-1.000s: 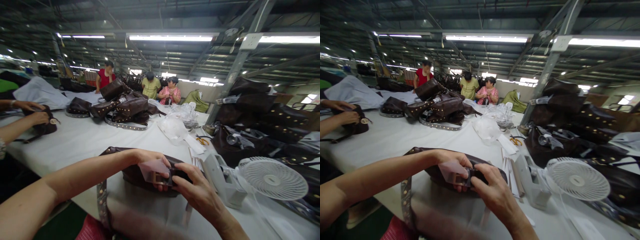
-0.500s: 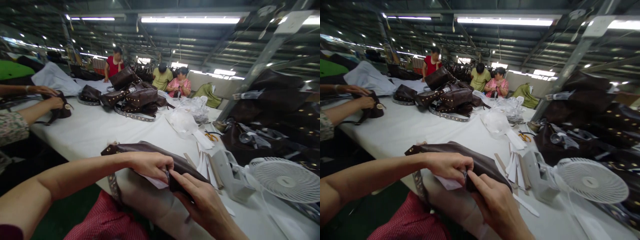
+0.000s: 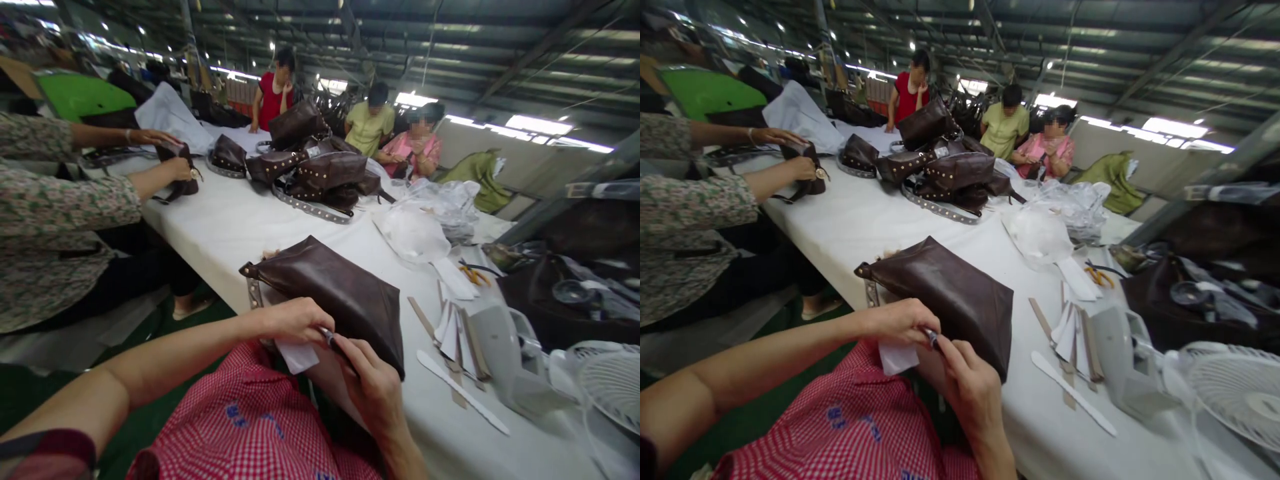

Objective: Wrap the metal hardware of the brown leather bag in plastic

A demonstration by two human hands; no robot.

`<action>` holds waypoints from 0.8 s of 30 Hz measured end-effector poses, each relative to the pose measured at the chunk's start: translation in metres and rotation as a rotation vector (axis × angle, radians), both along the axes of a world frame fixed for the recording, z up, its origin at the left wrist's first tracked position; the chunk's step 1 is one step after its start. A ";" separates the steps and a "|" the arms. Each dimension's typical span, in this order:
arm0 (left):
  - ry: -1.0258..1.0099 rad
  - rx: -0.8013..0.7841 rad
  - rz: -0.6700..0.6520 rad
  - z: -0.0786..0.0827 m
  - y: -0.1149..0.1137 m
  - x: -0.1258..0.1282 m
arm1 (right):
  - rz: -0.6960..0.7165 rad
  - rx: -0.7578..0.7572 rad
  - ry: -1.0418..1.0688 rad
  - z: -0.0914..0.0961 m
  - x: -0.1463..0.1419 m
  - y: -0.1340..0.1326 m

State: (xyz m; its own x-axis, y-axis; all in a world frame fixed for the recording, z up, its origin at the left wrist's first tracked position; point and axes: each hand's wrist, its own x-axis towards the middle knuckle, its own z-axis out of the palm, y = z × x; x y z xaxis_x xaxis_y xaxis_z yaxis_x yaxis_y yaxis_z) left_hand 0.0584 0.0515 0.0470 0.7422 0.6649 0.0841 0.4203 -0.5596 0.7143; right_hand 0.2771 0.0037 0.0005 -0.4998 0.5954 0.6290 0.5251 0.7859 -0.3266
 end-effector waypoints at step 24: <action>-0.124 -0.405 0.134 -0.058 -0.026 -0.018 | 0.028 -0.059 -0.187 -0.029 -0.011 -0.006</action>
State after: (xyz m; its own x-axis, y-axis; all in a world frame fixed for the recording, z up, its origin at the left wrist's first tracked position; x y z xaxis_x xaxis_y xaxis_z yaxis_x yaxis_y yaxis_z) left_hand 0.0400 0.0258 -0.0115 0.6481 0.7520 -0.1201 0.3673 -0.1705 0.9143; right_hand 0.2657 -0.0022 -0.0286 -0.6212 0.6131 0.4881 0.5593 0.7831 -0.2718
